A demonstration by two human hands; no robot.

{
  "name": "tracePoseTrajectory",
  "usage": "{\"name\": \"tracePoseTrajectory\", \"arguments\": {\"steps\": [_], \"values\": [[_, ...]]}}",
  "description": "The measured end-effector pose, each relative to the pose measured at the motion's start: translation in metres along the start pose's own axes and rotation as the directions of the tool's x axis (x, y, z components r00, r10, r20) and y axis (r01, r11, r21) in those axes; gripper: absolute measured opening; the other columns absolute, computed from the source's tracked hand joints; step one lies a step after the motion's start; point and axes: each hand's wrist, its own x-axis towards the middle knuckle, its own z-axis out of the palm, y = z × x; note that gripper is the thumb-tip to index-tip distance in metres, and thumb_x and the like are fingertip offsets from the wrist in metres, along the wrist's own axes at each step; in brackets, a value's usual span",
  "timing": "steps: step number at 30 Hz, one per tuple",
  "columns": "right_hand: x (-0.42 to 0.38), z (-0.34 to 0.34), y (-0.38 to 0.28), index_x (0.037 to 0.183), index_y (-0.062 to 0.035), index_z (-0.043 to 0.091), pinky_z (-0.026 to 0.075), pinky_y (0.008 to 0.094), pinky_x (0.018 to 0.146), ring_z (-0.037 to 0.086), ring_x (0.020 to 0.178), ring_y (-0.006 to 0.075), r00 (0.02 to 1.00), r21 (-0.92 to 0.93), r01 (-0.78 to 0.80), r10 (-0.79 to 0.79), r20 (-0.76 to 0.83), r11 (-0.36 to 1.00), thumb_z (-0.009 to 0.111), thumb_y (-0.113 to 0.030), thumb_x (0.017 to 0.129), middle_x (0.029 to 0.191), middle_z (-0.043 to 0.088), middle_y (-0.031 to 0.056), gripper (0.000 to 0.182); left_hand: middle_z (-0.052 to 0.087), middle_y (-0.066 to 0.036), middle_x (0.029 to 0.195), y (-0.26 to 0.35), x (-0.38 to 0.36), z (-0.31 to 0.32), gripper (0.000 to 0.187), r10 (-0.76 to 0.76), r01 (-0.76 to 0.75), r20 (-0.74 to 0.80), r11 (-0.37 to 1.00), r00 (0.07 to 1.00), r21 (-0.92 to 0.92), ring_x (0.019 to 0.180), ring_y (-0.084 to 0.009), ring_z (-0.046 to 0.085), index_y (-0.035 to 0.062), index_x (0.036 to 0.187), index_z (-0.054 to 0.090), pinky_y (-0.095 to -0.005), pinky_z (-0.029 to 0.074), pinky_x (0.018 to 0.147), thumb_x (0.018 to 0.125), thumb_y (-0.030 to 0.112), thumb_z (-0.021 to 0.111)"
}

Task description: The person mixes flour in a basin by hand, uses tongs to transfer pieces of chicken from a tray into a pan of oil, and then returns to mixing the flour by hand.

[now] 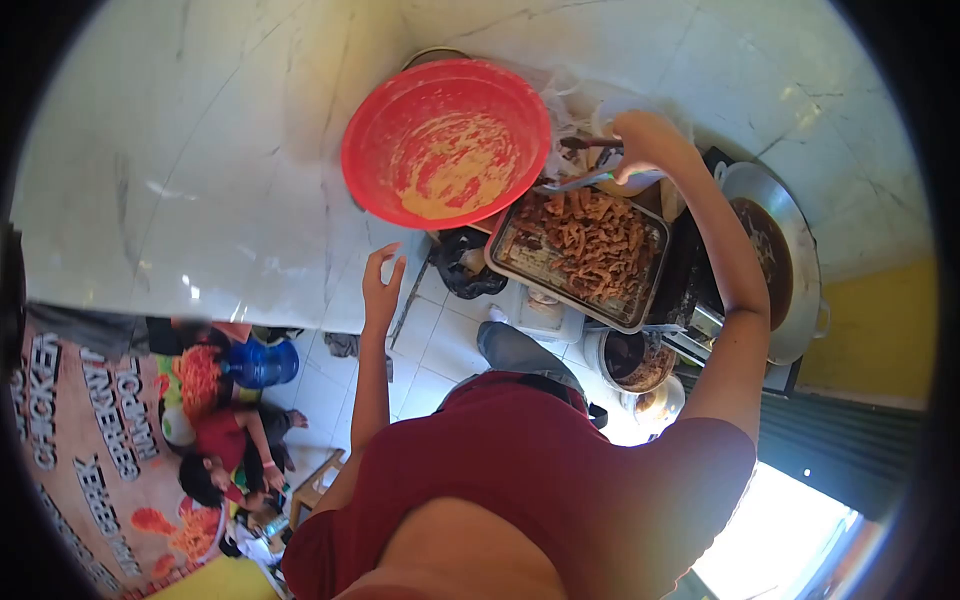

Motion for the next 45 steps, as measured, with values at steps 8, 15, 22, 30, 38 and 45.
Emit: {"name": "tracePoseTrajectory", "arguments": {"steps": [8, 15, 22, 30, 38, 45], "values": [[0.019, -0.009, 0.041, 0.092, -0.0010, 0.060, 0.046, 0.0389, 0.077, 0.056, 0.090, 0.0321, 0.979, 0.057, -0.139, 0.146, -0.140, 0.989, 0.077, -0.025, 0.047, 0.094, 0.059, 0.0170, 0.055, 0.055, -0.009, 0.106, -0.008, 0.083, 0.052, 0.035, 0.212, -0.254, 0.227, 0.951, 0.951, 0.174, 0.103, -0.0265, 0.049, 0.0099, 0.104, 0.055, -0.0514, 0.022, 0.100, 0.076, 0.028, 0.066], [0.022, -0.005, 0.052, 0.112, -0.0031, 0.055, 0.044, 0.0377, 0.084, 0.053, 0.098, 0.0312, 0.946, 0.155, -0.280, 0.300, -0.123, 0.947, 0.074, -0.026, 0.052, 0.102, 0.057, 0.0174, 0.067, 0.060, -0.006, 0.097, -0.018, 0.108, 0.074, 0.034, 0.162, -0.275, 0.452, 0.941, 0.877, 0.198, 0.091, -0.0238, 0.058, 0.0093, 0.098, 0.061, -0.0352, 0.044, 0.079, 0.079, 0.037, 0.060], [0.013, 0.003, 0.047, 0.114, -0.0035, 0.054, 0.044, 0.0378, 0.086, 0.053, 0.101, 0.0316, 0.869, 0.213, -0.460, 0.486, -0.090, 0.862, 0.073, -0.027, 0.054, 0.104, 0.056, 0.0178, 0.068, 0.059, -0.010, 0.100, -0.023, 0.116, 0.066, 0.039, 0.067, -0.191, 0.577, 0.969, 0.814, 0.158, 0.092, -0.0266, 0.058, 0.0065, 0.102, 0.059, -0.0354, 0.046, 0.076, 0.081, 0.039, 0.057], [0.014, 0.027, 0.029, 0.119, -0.0085, 0.051, 0.044, 0.0375, 0.085, 0.054, 0.096, 0.0335, 0.801, 0.306, -0.534, 0.587, -0.113, 0.788, 0.072, -0.027, 0.056, 0.103, 0.055, 0.0193, 0.068, 0.057, -0.014, 0.101, -0.036, 0.145, 0.038, 0.034, 0.198, -0.224, 0.675, 0.973, 0.711, -0.050, 0.096, -0.0283, 0.056, 0.0037, 0.102, 0.058, -0.0351, 0.044, 0.079, 0.081, 0.030, 0.060], [-0.025, 0.087, -0.008, 0.123, -0.0178, 0.050, 0.044, 0.0357, 0.078, 0.056, 0.086, 0.0275, 0.515, 0.577, -0.498, 0.756, -0.403, 0.647, 0.068, -0.023, 0.065, 0.089, 0.058, 0.0125, 0.061, 0.059, -0.013, 0.095, -0.067, 0.163, 0.033, 0.030, 0.227, -0.244, 0.674, 0.967, 0.703, -0.072, 0.089, -0.0267, 0.058, 0.0036, 0.100, 0.059, -0.0341, 0.045, 0.076, 0.083, 0.028, 0.059], [-0.060, 0.122, -0.056, 0.115, -0.0181, 0.056, 0.044, 0.0352, 0.079, 0.057, 0.088, 0.0242, 0.287, 0.755, -0.507, 0.907, -0.307, 0.416, 0.069, -0.024, 0.067, 0.089, 0.057, 0.0101, 0.050, 0.060, -0.011, 0.091, -0.056, 0.161, 0.039, 0.029, 0.280, -0.262, 0.694, 0.956, 0.663, -0.134, 0.084, -0.0253, 0.059, 0.0036, 0.099, 0.059, -0.0336, 0.046, 0.073, 0.083, 0.027, 0.059]]}}
